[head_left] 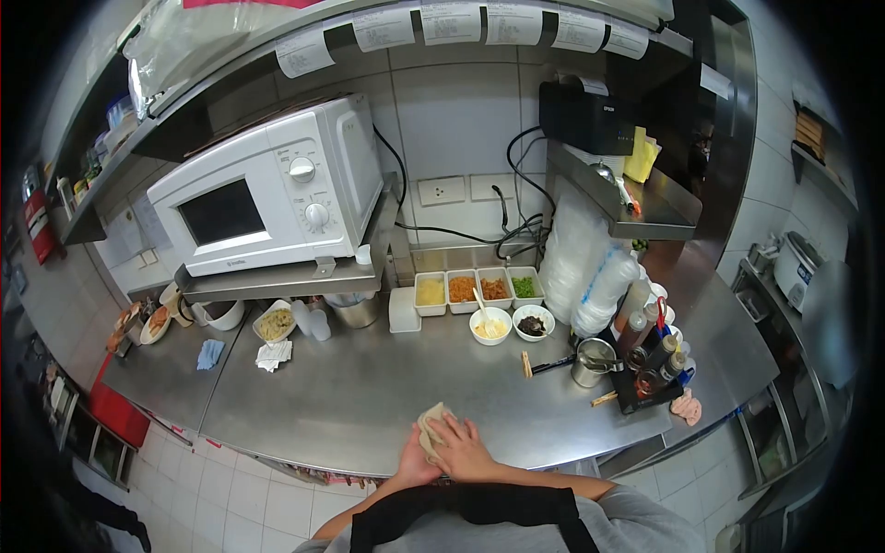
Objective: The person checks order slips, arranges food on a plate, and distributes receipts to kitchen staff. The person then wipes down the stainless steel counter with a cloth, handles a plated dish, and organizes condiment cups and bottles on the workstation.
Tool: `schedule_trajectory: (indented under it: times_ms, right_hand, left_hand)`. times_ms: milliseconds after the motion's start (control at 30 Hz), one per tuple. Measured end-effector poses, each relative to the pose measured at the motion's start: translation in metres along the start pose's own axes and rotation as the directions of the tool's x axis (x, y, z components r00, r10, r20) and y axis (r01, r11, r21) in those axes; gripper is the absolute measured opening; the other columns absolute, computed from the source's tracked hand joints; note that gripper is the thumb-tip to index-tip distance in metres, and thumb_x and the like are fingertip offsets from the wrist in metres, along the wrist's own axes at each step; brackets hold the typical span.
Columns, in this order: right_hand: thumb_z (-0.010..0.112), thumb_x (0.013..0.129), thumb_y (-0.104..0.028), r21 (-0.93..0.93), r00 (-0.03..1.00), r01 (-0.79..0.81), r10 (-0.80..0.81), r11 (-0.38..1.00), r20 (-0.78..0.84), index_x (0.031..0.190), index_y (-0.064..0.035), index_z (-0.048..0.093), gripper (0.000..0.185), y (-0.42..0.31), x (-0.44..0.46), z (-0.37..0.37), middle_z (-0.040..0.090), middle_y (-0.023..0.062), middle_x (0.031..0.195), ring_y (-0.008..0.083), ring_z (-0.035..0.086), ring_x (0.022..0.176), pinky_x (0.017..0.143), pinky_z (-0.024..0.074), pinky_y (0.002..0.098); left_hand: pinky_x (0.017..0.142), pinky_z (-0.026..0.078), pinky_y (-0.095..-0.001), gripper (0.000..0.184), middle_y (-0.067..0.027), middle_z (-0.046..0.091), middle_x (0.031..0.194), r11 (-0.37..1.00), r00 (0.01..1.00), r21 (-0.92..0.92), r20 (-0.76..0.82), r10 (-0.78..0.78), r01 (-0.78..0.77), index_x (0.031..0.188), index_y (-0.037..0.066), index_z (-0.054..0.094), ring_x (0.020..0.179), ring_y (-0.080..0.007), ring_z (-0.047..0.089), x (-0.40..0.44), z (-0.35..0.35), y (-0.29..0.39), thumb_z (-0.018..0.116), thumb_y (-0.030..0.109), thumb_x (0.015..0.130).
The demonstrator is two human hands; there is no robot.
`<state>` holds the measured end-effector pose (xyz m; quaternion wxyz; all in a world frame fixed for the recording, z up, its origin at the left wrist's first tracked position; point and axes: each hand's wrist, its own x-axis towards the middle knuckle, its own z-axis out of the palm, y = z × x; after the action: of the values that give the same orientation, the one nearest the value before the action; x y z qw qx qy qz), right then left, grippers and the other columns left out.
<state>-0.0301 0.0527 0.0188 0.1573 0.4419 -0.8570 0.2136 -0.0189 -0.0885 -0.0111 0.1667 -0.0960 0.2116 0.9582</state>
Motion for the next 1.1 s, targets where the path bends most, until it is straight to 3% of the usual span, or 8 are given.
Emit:
schedule_trajectory:
  times_ms: [400,500,600,733,867,933,1000,1100]
  right_hand:
    - [0.06,0.074,-0.014,0.542,0.938,-0.2,0.319,0.816,-0.134,0.092,-0.0087,0.058,0.019,0.007,-0.009,0.006,0.05,0.01,0.109,0.0309,0.045,0.113,0.089,0.0368,0.046]
    - [0.056,0.082,-0.025,0.919,0.679,-0.358,0.63,-0.166,0.378,0.109,-0.0124,0.053,0.03,0.029,-0.008,0.031,0.051,0.0074,0.115,0.0293,0.049,0.11,0.088,0.0399,0.0466]
    - [0.046,0.087,-0.041,0.532,0.805,-0.218,0.157,-0.818,0.572,0.127,-0.0157,0.043,0.047,0.016,0.013,-0.017,0.048,0.0051,0.127,0.0275,0.052,0.11,0.09,0.0414,0.0484]
    - [0.04,0.089,-0.046,0.344,0.835,-0.141,0.075,-0.928,0.545,0.125,-0.0156,0.049,0.047,0.029,0.002,0.045,0.052,0.0065,0.125,0.025,0.049,0.114,0.099,0.0378,0.0437]
    - [0.044,0.088,-0.025,0.576,0.687,-0.301,0.246,-0.76,0.684,0.114,-0.0141,0.056,0.03,0.03,-0.002,0.086,0.058,0.009,0.111,0.0245,0.055,0.105,0.091,0.0442,0.0398]
    - [0.048,0.086,-0.019,0.797,0.704,-0.268,0.454,-0.541,0.545,0.114,-0.0114,0.056,0.03,0.025,0.005,0.078,0.057,0.0103,0.111,0.0256,0.055,0.104,0.089,0.045,0.0389]
    - [0.051,0.083,-0.016,0.941,0.76,-0.297,0.557,-0.162,0.336,0.114,-0.0092,0.057,0.032,0.018,0.018,0.063,0.056,0.012,0.112,0.0272,0.055,0.104,0.088,0.0449,0.0381]
    - [0.057,0.078,-0.017,0.765,0.941,-0.294,0.312,0.572,0.128,0.112,-0.0071,0.058,0.036,0.002,0.054,0.016,0.048,0.0169,0.122,0.0336,0.046,0.116,0.093,0.0393,0.0447]
  left_hand:
    - [0.095,0.041,-0.0366,0.043,-0.0116,0.046,0.126,0.697,0.925,0.661,-0.014,0.38,-0.277,0.134,0.005,0.032,0.111,-0.0241,0.049,0.002,-0.009,-0.005,0.028,0.031,0.1]
    - [0.091,0.042,-0.0349,0.039,-0.0121,0.048,0.124,0.46,0.882,0.795,0.189,0.431,-0.395,0.13,0.01,0.042,0.107,-0.0226,0.051,-0.015,0.03,0.027,0.044,0.029,0.096]
    - [0.086,0.043,-0.0347,0.035,-0.0132,0.05,0.121,-0.755,0.605,0.574,0.735,0.306,-0.316,0.118,0.016,0.056,0.104,-0.025,0.052,-0.039,0.088,0.053,0.059,0.031,0.086]
    - [0.083,0.043,-0.0335,0.033,-0.0169,0.057,0.107,-0.083,0.999,0.996,0.016,0.034,-0.013,0.105,0.008,0.059,0.095,-0.027,0.056,-0.033,0.072,0.047,0.064,0.024,0.077]
    - [0.076,0.045,-0.0353,0.031,-0.0184,0.059,0.096,-0.247,0.952,0.94,0.273,0.137,-0.234,0.102,0.005,0.057,0.088,-0.026,0.059,-0.013,-0.004,0.018,0.06,0.029,0.083]
    - [0.08,0.044,-0.0376,0.032,-0.0155,0.06,0.102,-0.057,0.948,0.952,0.304,0.092,-0.3,0.107,0.006,0.055,0.096,-0.0248,0.058,-0.018,-0.005,0.025,0.056,0.03,0.087]
    - [0.088,0.041,-0.0405,0.034,-0.0123,0.058,0.111,0.504,0.959,0.84,0.064,0.276,-0.201,0.114,0.01,0.052,0.106,-0.025,0.053,-0.02,-0.008,0.035,0.052,0.034,0.09]
    - [0.096,0.036,-0.0455,0.036,-0.0079,0.054,0.12,0.951,0.962,0.268,-0.178,0.209,-0.157,0.121,0.014,0.049,0.115,-0.0253,0.047,-0.039,0.016,0.06,0.045,0.038,0.093]
